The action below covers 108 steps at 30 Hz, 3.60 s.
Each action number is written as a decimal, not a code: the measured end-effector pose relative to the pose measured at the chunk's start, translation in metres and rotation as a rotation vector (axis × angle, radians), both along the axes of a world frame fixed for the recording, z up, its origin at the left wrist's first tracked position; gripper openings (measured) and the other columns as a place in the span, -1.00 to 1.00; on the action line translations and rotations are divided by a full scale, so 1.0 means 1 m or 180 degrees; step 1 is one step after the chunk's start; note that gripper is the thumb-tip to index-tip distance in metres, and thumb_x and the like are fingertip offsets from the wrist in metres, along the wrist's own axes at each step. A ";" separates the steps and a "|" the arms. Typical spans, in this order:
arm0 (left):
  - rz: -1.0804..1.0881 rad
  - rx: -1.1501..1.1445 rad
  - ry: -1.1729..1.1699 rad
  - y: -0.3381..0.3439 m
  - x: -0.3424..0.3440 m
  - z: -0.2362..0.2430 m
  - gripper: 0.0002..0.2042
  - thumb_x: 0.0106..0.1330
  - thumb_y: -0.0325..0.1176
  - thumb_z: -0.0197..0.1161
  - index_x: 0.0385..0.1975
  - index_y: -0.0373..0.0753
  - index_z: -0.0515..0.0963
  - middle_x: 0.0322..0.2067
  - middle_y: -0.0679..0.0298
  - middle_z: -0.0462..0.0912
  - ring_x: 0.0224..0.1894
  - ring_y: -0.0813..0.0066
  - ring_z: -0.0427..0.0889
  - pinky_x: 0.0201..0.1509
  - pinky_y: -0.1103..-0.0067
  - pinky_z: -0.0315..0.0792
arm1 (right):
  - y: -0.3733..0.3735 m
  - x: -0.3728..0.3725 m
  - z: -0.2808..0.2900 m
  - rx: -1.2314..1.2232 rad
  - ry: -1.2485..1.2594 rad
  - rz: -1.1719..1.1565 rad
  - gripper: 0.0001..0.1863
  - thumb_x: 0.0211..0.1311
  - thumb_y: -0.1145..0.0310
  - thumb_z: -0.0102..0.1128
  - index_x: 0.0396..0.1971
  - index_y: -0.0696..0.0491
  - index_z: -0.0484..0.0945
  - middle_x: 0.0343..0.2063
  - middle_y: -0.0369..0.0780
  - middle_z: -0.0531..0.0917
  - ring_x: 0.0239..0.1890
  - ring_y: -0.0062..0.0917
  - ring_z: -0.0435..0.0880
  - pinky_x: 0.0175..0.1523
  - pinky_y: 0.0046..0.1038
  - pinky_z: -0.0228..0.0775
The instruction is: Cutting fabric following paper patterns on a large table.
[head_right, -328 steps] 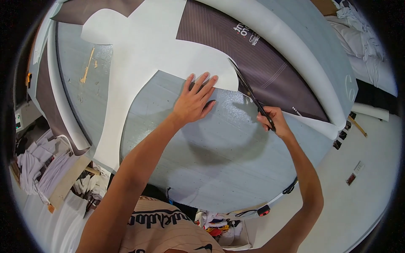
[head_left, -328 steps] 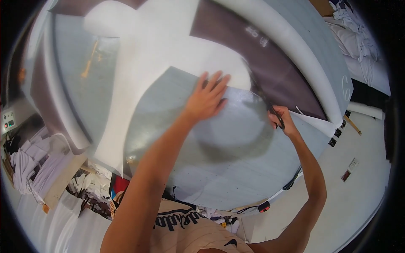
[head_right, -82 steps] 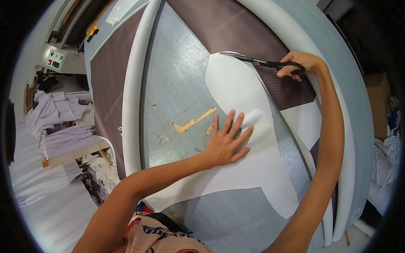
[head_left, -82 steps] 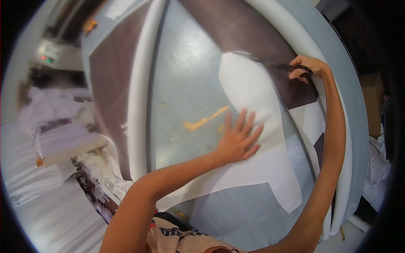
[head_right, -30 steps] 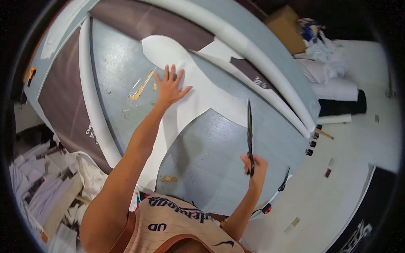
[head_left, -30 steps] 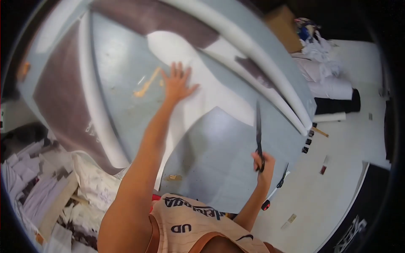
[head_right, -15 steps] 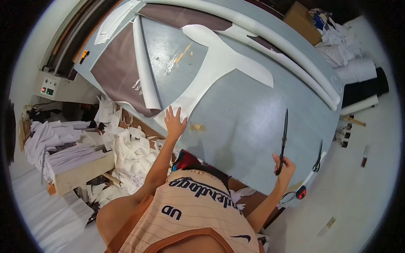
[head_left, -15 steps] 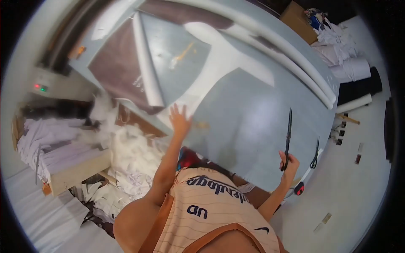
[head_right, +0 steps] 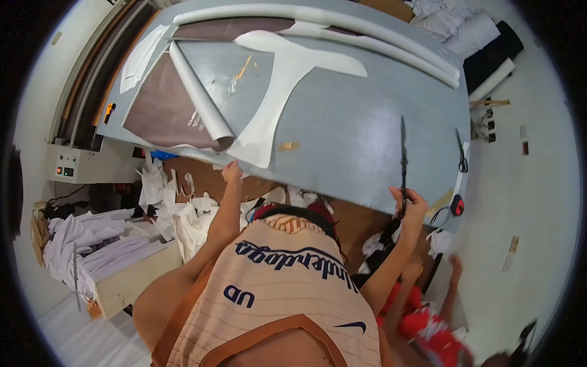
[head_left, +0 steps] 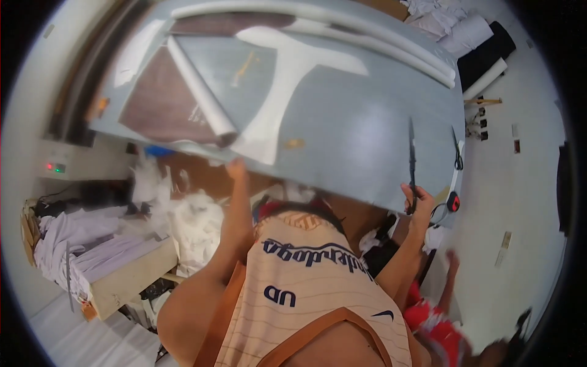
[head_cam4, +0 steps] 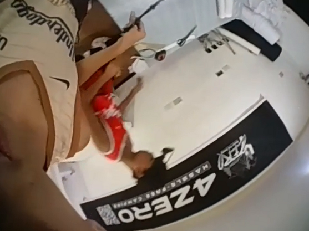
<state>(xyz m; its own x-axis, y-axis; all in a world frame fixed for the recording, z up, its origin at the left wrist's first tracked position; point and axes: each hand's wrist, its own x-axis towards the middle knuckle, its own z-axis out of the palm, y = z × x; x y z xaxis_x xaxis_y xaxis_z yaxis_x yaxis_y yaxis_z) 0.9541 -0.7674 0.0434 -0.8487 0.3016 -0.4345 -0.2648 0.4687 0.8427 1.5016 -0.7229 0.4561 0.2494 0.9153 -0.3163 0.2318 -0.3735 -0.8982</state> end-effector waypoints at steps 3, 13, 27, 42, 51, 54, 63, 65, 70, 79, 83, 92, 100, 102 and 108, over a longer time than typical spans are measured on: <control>-0.0383 0.0631 -0.0873 0.014 -0.009 -0.013 -0.52 0.23 -0.33 0.41 0.11 -0.31 0.44 -0.34 0.24 0.63 -0.46 0.49 0.58 -0.52 0.57 0.46 | -0.070 -0.019 -0.016 -0.0020 0.0005 -0.0560 -0.75 0.10 0.32 0.52 -0.47 0.15 0.62 -0.74 -0.41 0.43 -0.76 -0.74 0.33 -0.62 -0.62 0.08; -0.0922 0.1042 -0.1255 0.017 -0.066 0.001 -0.55 0.26 -0.33 0.41 0.04 -0.24 0.34 -0.50 0.29 0.57 -0.62 0.50 0.56 -0.69 0.65 0.26 | -0.250 -0.223 -0.019 -0.0143 0.0057 -0.1151 -0.74 0.13 0.27 0.48 -0.49 0.13 0.61 -0.77 -0.42 0.41 -0.77 -0.76 0.33 -0.62 -0.63 0.09; -0.2511 0.0386 -0.1401 -0.019 -0.057 -0.003 -0.83 0.36 -0.31 0.19 -0.41 -0.27 0.57 -0.58 0.22 0.63 -0.64 0.44 0.60 -0.66 0.51 0.39 | -0.319 -0.332 -0.010 -0.0171 -0.0385 -0.1147 -0.72 0.08 0.24 0.51 -0.55 0.09 0.59 -0.78 -0.42 0.44 -0.79 -0.75 0.36 -0.66 -0.64 0.09; -0.3998 -0.0099 0.0311 -0.015 -0.052 0.000 -0.66 0.32 -0.14 0.32 -0.16 -0.33 0.60 -0.57 0.15 0.64 -0.60 0.30 0.64 -0.56 0.40 0.48 | -0.277 -0.337 -0.018 -0.0237 -0.0152 -0.1099 -0.73 0.14 0.25 0.47 -0.52 0.10 0.59 -0.77 -0.42 0.42 -0.78 -0.76 0.32 -0.63 -0.64 0.05; -0.4523 0.0759 0.2850 -0.050 -0.033 0.113 -0.36 0.18 -0.11 0.38 0.30 -0.04 0.41 0.36 -0.10 0.22 0.36 -0.21 0.21 0.35 0.01 0.15 | -0.257 -0.307 -0.044 -0.0272 0.0051 -0.1193 -0.73 0.10 0.28 0.52 -0.52 0.15 0.63 -0.73 -0.43 0.41 -0.76 -0.77 0.32 -0.63 -0.65 0.08; -0.4870 0.0722 0.3225 -0.020 -0.009 0.096 -0.29 0.17 -0.07 0.40 0.37 0.04 0.33 0.42 -0.09 0.12 0.43 -0.20 0.11 0.39 -0.02 0.11 | -0.247 -0.296 -0.058 -0.0491 0.0078 -0.0951 -0.73 0.12 0.23 0.49 -0.47 0.10 0.63 -0.75 -0.44 0.44 -0.76 -0.77 0.36 -0.63 -0.66 0.08; -0.5724 0.0550 0.3772 0.082 0.049 0.063 -0.16 0.17 0.37 0.17 0.47 0.24 0.16 0.52 -0.02 -0.15 0.55 -0.09 -0.18 0.47 -0.15 -0.21 | -0.203 -0.266 -0.056 -0.0898 0.0062 -0.1103 -0.65 0.02 0.23 0.57 -0.64 0.09 0.55 -0.78 -0.44 0.44 -0.78 -0.81 0.37 -0.66 -0.67 0.12; -0.5772 0.0502 0.3633 0.087 0.072 0.063 -0.15 0.17 0.39 0.16 0.47 0.24 0.15 0.53 -0.03 -0.17 0.55 -0.10 -0.21 0.47 -0.15 -0.23 | -0.194 -0.252 -0.059 -0.0962 0.0125 -0.1072 -0.66 0.01 0.24 0.58 -0.63 0.09 0.56 -0.77 -0.44 0.43 -0.78 -0.81 0.36 -0.67 -0.67 0.11; -0.5924 0.0372 0.3512 0.090 0.103 0.062 -0.11 0.13 0.47 0.11 0.48 0.26 0.13 0.53 -0.06 -0.24 0.55 -0.15 -0.29 0.48 -0.14 -0.27 | -0.177 -0.230 -0.063 -0.0898 0.0087 -0.0981 -0.66 0.01 0.28 0.59 -0.64 0.11 0.56 -0.76 -0.44 0.42 -0.77 -0.81 0.36 -0.66 -0.67 0.10; -0.5975 0.0273 0.3391 0.100 0.096 0.068 -0.06 0.10 0.50 0.11 0.49 0.27 0.08 0.53 -0.07 -0.31 0.55 -0.16 -0.37 0.50 -0.10 -0.36 | -0.176 -0.261 -0.062 -0.0787 0.0044 -0.0903 -0.67 0.08 0.42 0.53 -0.66 0.21 0.51 -0.79 -0.38 0.38 -0.80 -0.76 0.26 -0.67 -0.58 -0.05; -0.6185 0.0205 0.3479 0.098 0.091 0.074 0.01 0.03 0.52 0.16 0.50 0.24 0.05 0.53 -0.09 -0.33 0.55 -0.18 -0.37 0.50 -0.10 -0.37 | -0.201 -0.295 -0.052 -0.0940 0.0047 -0.1040 -0.71 0.06 0.37 0.55 -0.59 0.22 0.61 -0.77 -0.37 0.44 -0.77 -0.76 0.30 -0.64 -0.58 0.01; -0.5444 0.1139 0.3915 0.108 0.052 0.065 -0.09 0.14 0.45 0.11 0.47 0.12 0.17 0.51 -0.10 -0.15 0.53 -0.23 -0.26 0.50 -0.10 -0.37 | -0.279 -0.393 -0.047 -0.0838 -0.0344 -0.1480 -0.70 0.03 0.25 0.57 -0.60 0.14 0.65 -0.80 -0.42 0.43 -0.76 -0.79 0.29 -0.62 -0.65 0.01; -0.6495 0.0742 0.3366 0.033 0.016 0.077 -0.14 0.21 0.45 0.01 0.46 0.09 0.20 0.49 -0.09 -0.05 0.52 -0.18 -0.10 0.48 -0.12 -0.30 | -0.306 -0.459 -0.043 -0.0922 -0.0641 -0.1370 -0.67 0.02 0.22 0.58 -0.59 0.16 0.66 -0.79 -0.41 0.46 -0.76 -0.76 0.33 -0.62 -0.61 0.05; -0.6457 0.0712 0.2990 0.038 0.018 0.094 -0.16 0.24 0.43 0.01 0.46 0.07 0.20 0.47 -0.13 0.02 0.48 -0.18 0.03 0.47 -0.11 -0.15 | -0.300 -0.475 -0.036 -0.0955 -0.0648 -0.1317 -0.67 0.01 0.21 0.58 -0.60 0.15 0.67 -0.79 -0.43 0.46 -0.75 -0.77 0.34 -0.62 -0.62 0.04; -0.5204 0.2071 0.2114 0.102 -0.055 0.180 -0.27 0.36 0.09 0.19 0.45 -0.12 0.17 0.40 -0.25 0.10 0.32 -0.29 0.30 0.33 0.16 0.31 | -0.282 -0.483 -0.092 -0.0477 -0.0314 -0.1084 -0.70 0.09 0.27 0.52 -0.62 0.10 0.59 -0.77 -0.43 0.42 -0.75 -0.77 0.34 -0.64 -0.60 0.06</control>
